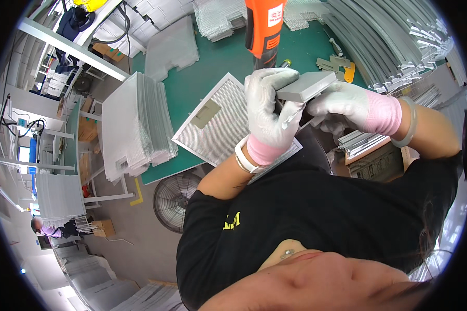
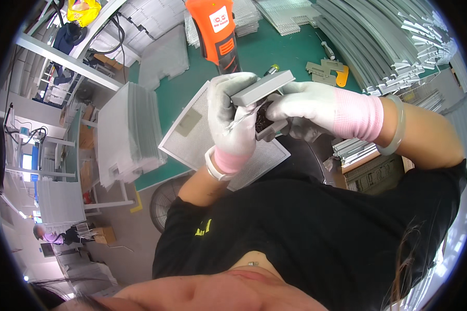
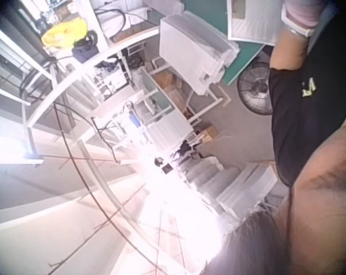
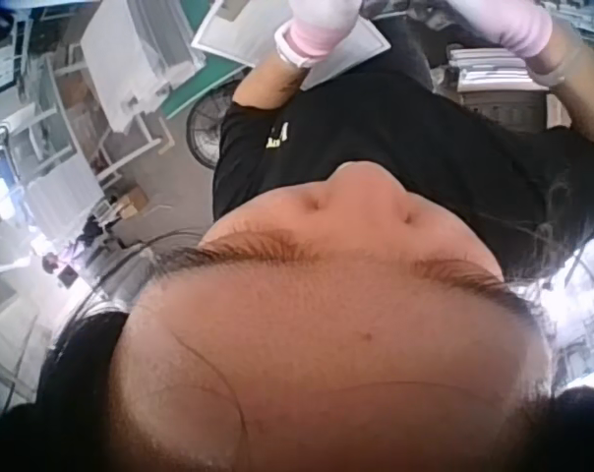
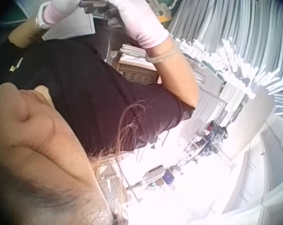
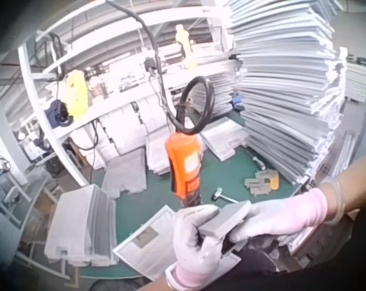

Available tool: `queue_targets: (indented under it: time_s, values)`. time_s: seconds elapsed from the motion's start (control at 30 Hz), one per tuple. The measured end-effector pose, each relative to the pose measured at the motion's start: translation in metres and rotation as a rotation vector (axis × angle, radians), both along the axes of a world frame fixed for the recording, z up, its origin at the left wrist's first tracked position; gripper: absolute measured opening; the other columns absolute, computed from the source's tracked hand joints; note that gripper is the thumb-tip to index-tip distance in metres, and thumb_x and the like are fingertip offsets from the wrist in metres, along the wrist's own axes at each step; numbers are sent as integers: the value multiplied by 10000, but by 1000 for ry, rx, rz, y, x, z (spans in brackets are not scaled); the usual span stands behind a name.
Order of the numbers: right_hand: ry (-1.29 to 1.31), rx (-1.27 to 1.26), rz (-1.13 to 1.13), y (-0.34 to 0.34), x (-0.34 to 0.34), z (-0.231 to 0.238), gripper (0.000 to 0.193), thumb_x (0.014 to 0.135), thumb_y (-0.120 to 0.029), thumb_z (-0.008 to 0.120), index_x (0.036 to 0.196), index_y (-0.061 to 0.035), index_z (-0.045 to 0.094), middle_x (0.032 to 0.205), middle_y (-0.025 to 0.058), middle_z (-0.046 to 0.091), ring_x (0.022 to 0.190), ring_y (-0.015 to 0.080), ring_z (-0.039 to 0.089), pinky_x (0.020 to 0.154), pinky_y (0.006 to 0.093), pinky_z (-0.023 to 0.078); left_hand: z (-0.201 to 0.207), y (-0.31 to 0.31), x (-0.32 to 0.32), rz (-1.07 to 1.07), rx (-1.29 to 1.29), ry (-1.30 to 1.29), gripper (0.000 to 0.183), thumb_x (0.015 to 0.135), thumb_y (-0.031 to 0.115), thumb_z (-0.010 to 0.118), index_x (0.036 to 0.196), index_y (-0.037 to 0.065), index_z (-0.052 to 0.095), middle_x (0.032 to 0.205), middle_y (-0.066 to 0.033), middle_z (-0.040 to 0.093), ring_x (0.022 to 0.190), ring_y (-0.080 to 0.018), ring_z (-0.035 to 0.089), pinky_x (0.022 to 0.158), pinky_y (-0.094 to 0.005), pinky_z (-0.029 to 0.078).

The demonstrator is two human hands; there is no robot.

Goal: The person assembles a white plastic panel by placing a small rectangular insert into a recess, then attaching a metal frame. They use a power drill to secure the frame with screws, handling the components one at a time on a green workbench.

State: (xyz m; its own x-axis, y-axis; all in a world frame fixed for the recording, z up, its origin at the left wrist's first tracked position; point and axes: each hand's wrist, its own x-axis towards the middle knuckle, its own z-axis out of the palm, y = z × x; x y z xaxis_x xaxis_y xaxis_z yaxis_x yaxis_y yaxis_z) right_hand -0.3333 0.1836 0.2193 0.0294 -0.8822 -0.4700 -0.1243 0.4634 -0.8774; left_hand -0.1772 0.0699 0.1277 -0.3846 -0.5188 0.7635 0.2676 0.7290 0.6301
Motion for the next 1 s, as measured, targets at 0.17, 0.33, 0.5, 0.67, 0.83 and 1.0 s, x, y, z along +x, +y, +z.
queue_targets:
  time_s: [0.17, 0.33, 0.5, 0.67, 0.83, 1.0]
  values:
    - [-99, -16, 24, -5, 2, -9, 248, 925, -241, 678, 1079, -49, 652, 791, -7, 588, 629, 58, 492, 551, 238, 402, -10, 13, 0, -118, 179, 93, 291, 891, 161, 688, 1128, 6, 618, 1118, -137, 602, 1039, -292, 562, 957, -392, 446]
    - [-38, -87, -14, -13, 7, -10, 199, 933, -201, 669, 1065, -55, 638, 766, -17, 566, 609, 48, 466, 538, 223, 375, -9, 7, -3, -245, 324, 197, 262, 898, 99, 634, 1136, -9, 608, 1138, -145, 577, 1064, -273, 563, 997, -390, 445]
    - [-189, -25, 27, -17, -5, -18, 288, 966, -264, 642, 1166, -58, 627, 866, 11, 607, 671, 66, 490, 589, 229, 408, -11, -6, 3, -215, 299, 96, 272, 885, 81, 625, 1146, 3, 612, 1168, -147, 581, 1108, -289, 551, 1035, -407, 419]
    - [-183, -43, 32, -15, -10, -28, 362, 973, -337, 651, 1225, -77, 638, 957, 8, 626, 804, 51, 514, 688, 231, 444, -15, -9, 1, -99, 120, 68, 305, 867, 90, 631, 1161, 11, 615, 1199, -161, 591, 1146, -317, 531, 1050, -435, 397]
    - [-83, -79, 30, -13, -1, -15, 326, 970, -283, 660, 1222, -76, 654, 930, -12, 649, 761, 45, 525, 653, 222, 437, -15, -5, 2, -129, 108, 56, 328, 862, 100, 631, 1174, 1, 604, 1208, -173, 582, 1154, -315, 523, 1045, -431, 400]
    - [33, -101, 62, -21, -2, -17, 333, 958, -264, 662, 1234, -78, 655, 890, -30, 649, 720, 45, 519, 631, 216, 431, -19, 2, -6, -176, 245, 117, 318, 875, 64, 594, 1185, -11, 596, 1207, -169, 578, 1156, -316, 524, 1064, -440, 395]
